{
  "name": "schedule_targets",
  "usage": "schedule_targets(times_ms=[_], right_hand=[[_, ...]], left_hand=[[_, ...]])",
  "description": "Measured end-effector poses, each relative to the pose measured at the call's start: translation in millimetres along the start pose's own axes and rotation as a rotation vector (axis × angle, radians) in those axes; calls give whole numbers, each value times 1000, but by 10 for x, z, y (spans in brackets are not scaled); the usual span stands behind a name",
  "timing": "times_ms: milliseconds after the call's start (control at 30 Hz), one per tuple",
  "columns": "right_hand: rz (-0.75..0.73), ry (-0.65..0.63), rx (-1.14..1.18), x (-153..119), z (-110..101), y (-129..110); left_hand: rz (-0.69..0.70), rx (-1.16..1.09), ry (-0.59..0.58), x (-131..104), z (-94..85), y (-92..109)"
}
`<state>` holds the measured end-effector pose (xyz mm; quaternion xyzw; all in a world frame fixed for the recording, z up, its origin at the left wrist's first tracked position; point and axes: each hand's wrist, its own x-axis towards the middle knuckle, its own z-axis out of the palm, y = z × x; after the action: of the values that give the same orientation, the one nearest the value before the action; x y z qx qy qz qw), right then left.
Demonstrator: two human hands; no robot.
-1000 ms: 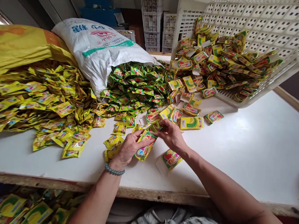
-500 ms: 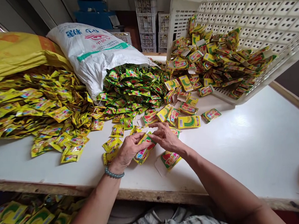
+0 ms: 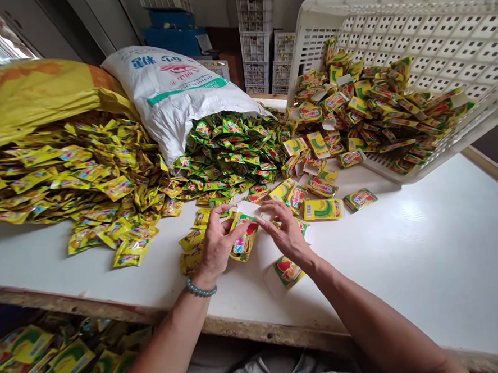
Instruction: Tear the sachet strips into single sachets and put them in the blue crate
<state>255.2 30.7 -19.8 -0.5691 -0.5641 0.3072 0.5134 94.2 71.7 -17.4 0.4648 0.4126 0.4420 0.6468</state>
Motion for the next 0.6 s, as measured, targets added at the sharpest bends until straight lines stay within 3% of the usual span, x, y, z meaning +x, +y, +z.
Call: schedule_targets(times_ms=[200, 333, 500, 600], right_hand=[[191, -198, 290, -24, 105, 60], [239, -173, 324, -32, 68, 56], [153, -216, 196, -10, -13, -38], [194, -224, 260, 2, -22, -65]], left_hand=[[36, 92, -74, 20, -73, -61], [-29, 69, -113, 34, -67, -60], [-55, -40, -30, 6, -21, 13], [-50, -41, 0, -6, -22, 34]])
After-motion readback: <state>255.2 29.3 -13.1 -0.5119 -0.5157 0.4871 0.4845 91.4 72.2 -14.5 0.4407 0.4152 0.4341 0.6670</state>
